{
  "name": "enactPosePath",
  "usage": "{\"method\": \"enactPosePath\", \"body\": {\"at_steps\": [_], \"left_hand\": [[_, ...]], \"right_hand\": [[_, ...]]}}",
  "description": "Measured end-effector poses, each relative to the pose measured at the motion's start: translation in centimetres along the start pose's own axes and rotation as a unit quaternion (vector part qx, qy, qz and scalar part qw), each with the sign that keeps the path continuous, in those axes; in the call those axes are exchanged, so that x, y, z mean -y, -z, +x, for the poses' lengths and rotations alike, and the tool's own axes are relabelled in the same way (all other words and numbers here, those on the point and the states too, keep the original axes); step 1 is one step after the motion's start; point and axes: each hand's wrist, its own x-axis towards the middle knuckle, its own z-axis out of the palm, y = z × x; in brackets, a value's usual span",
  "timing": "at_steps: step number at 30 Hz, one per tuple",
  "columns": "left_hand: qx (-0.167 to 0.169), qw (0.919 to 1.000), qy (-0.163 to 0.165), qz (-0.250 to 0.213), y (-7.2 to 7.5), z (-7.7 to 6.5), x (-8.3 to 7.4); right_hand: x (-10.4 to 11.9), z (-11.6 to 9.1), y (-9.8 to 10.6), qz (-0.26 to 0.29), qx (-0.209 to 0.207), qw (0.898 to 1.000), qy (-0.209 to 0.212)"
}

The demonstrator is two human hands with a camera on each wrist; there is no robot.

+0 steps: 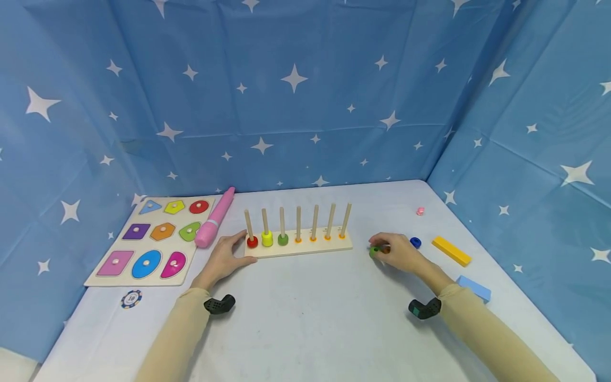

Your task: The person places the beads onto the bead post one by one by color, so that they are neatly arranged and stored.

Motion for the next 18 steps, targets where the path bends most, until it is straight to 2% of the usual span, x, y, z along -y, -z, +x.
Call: {"method": "enactPosePath", "body": {"at_steps": [9, 18], "left_hand": [[0.000, 1.0000, 0.000, 0.005, -0.1, 0.1, 0.1], [-0.001, 1.0000, 0.004, 0.007, -0.1, 0.1, 0.1]], "right_hand": [[1.6, 2.1, 2.6, 0.032, -0.092, 0.995, 0.005], [5.0, 5.0, 4.1, 0.041, -0.188, 0.979, 0.067]]}}
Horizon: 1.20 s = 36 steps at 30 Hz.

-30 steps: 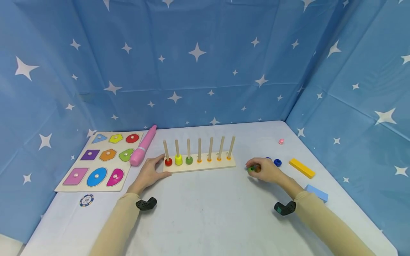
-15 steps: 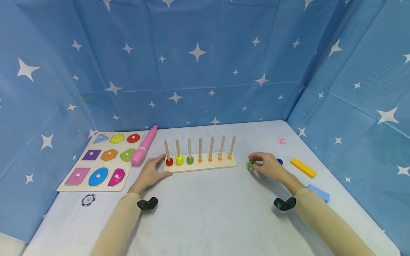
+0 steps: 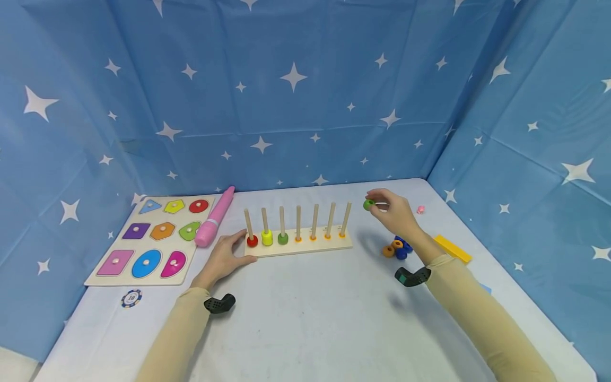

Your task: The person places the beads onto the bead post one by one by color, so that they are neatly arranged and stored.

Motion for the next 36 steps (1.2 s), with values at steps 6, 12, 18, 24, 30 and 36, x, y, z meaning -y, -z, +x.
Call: {"method": "enactPosePath", "body": {"at_steps": [6, 12, 18, 24, 30, 36], "left_hand": [[0.000, 1.0000, -0.001, -0.002, 0.0, 0.2, 0.0], [-0.002, 1.0000, -0.006, -0.003, 0.1, 0.2, -0.1], [0.002, 1.0000, -0.002, -0.007, 0.1, 0.0, -0.1], [-0.002, 0.9999, -0.010, -0.008, 0.0, -0.1, -0.1], [-0.005, 0.9999, -0.011, -0.006, 0.0, 0.0, 0.0], [-0.003, 0.9999, -0.010, -0.005, 0.2, 0.0, 0.0]], "right_hand": [[2.1, 2.6, -1.6, 0.017, -0.029, 0.999, 0.029], [4.8, 4.6, -4.3, 0.064, -0.014, 0.996, 0.059], [7.2, 6.0, -7.8, 0.098, 0.019, 0.992, 0.081], [9.7, 6.7, -10.9, 0.110, 0.079, 0.988, 0.080], [11.2, 7.1, -12.6, 0.097, 0.103, 0.987, 0.072], [11.4, 7.3, -13.2, 0.079, 0.102, 0.989, 0.076]]}}
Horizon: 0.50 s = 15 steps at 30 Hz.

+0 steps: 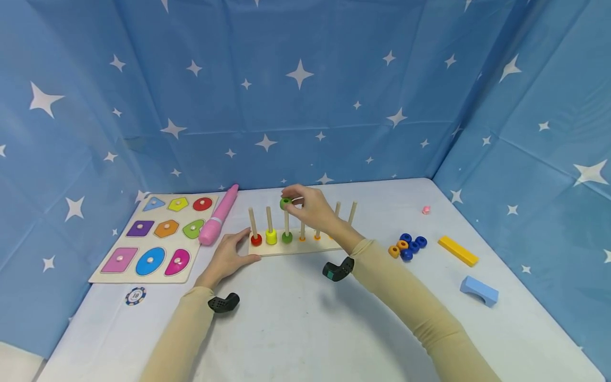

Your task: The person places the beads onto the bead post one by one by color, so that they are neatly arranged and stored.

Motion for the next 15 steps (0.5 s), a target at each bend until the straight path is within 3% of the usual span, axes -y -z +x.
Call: {"method": "enactPosePath", "body": {"at_steps": [15], "left_hand": [[0.003, 1.0000, 0.001, -0.001, 0.00, 0.14, -0.02]], "right_hand": [[-0.18, 0.05, 0.19, -0.004, 0.001, 1.000, -0.004]]}}
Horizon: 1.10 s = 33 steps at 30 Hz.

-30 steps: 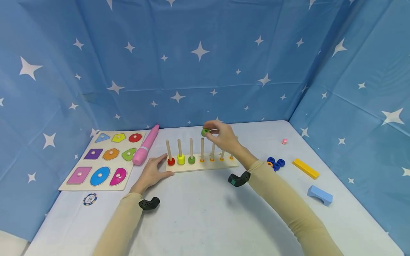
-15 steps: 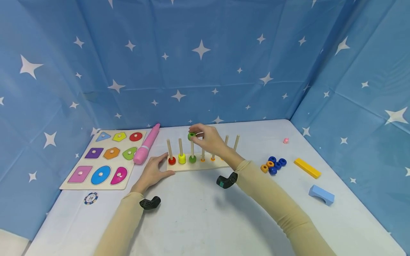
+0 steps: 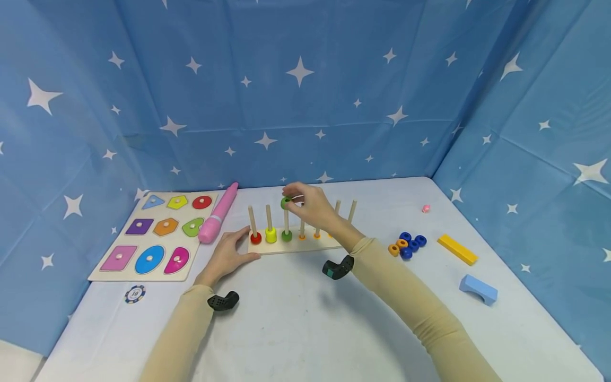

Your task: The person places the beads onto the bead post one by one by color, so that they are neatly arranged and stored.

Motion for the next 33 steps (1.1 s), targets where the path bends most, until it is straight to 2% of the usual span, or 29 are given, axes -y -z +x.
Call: {"method": "enactPosePath", "body": {"at_steps": [6, 15, 26, 29, 33], "left_hand": [[0.002, 1.0000, 0.006, -0.001, 0.1, 0.0, 0.1], [0.002, 0.9999, 0.010, -0.005, 0.0, -0.1, 0.3], [0.006, 1.0000, 0.005, 0.000, -0.1, 0.2, -0.1], [0.009, 1.0000, 0.002, 0.000, -0.2, 0.2, -0.1], [0.003, 1.0000, 0.006, 0.000, -0.2, 0.1, -0.1]], "right_hand": [[0.1, 0.1, 0.0, -0.005, -0.003, 1.000, 0.005], [0.1, 0.3, 0.3, -0.052, 0.029, 0.998, 0.004], [0.2, 0.1, 0.8, -0.070, 0.046, 0.996, 0.009], [0.1, 0.0, 0.9, -0.064, 0.039, 0.997, 0.009], [-0.2, -0.1, 1.6, -0.026, 0.001, 1.000, 0.004]]}}
